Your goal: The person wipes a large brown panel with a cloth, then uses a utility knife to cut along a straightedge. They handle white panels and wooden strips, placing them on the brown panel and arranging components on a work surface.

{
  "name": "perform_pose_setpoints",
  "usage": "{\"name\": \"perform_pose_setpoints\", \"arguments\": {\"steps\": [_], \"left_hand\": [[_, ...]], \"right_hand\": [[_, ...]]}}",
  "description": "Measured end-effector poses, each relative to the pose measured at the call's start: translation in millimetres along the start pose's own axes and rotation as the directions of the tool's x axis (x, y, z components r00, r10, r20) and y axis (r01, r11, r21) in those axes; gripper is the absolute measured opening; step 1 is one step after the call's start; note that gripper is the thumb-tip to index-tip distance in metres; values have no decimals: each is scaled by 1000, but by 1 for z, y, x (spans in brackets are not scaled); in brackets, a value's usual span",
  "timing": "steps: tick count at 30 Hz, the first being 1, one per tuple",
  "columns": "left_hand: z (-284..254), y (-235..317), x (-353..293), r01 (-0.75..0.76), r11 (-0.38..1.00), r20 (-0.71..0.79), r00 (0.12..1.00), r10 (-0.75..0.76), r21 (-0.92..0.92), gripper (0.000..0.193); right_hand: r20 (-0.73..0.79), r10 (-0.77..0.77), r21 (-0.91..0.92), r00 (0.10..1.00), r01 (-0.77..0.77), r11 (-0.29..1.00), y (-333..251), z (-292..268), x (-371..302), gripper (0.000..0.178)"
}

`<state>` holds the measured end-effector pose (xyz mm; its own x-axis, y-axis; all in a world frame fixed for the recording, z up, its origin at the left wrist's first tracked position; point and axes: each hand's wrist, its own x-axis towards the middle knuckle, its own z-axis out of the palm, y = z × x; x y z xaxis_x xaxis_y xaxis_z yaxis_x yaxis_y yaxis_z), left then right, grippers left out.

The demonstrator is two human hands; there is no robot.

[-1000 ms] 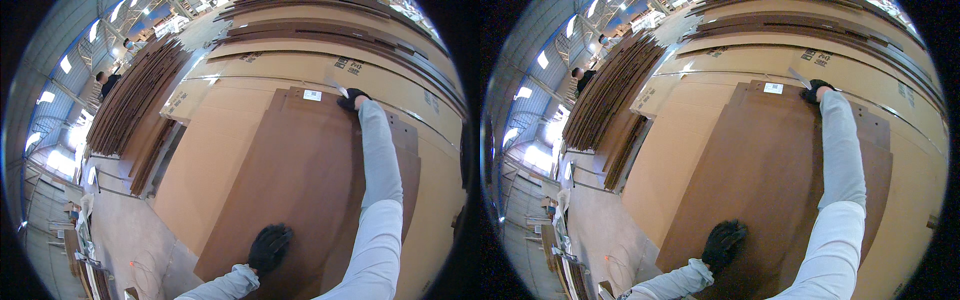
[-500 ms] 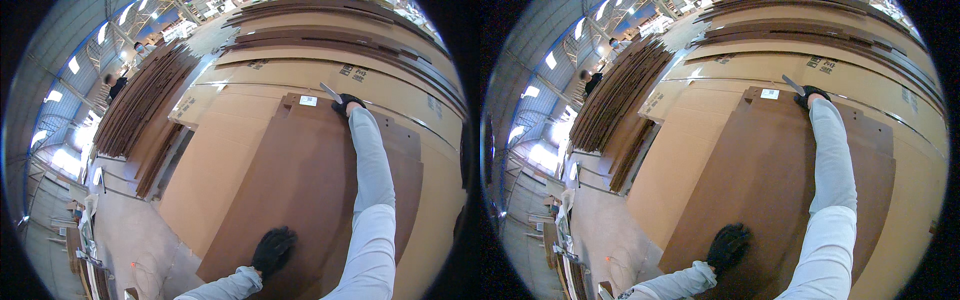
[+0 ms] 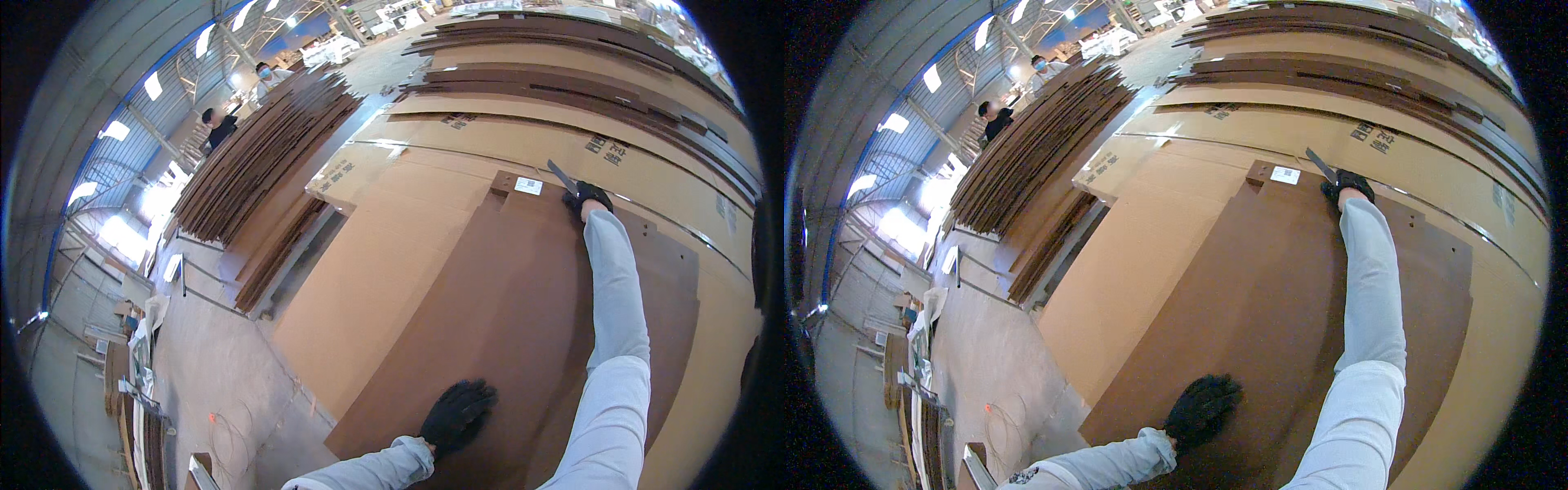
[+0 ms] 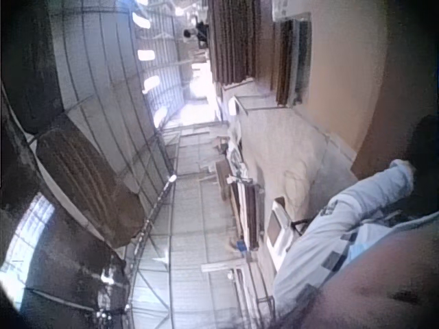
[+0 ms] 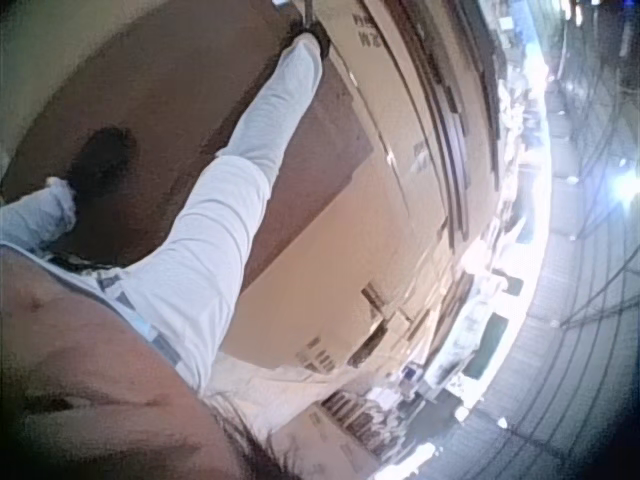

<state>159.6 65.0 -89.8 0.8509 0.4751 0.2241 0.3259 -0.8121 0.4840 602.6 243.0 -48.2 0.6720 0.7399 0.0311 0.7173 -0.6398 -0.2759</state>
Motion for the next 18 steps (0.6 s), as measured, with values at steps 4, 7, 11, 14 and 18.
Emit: {"name": "perform_pose_setpoints", "arguments": {"steps": [4,7,11,14,18], "left_hand": [[-6,7,5,-57,996,-106,993,50,-65,29],[-5,9,5,-82,995,-157,985,72,-63,28],[1,7,1,-73,996,-100,992,78,52,28],[-5,13,6,-39,996,-21,999,41,76,28],[-1,6,-7,17,986,-238,970,-57,-168,26]], "right_hand": [[-156,-51,-69,986,41,997,0,10,-8,37],[-274,-116,-134,955,82,988,-21,39,-27,46],[-260,-230,-117,938,205,972,-53,55,-100,46],[-158,-265,-154,951,242,958,-86,59,-169,48],[39,-401,-206,915,400,893,-119,64,-267,46]]}}
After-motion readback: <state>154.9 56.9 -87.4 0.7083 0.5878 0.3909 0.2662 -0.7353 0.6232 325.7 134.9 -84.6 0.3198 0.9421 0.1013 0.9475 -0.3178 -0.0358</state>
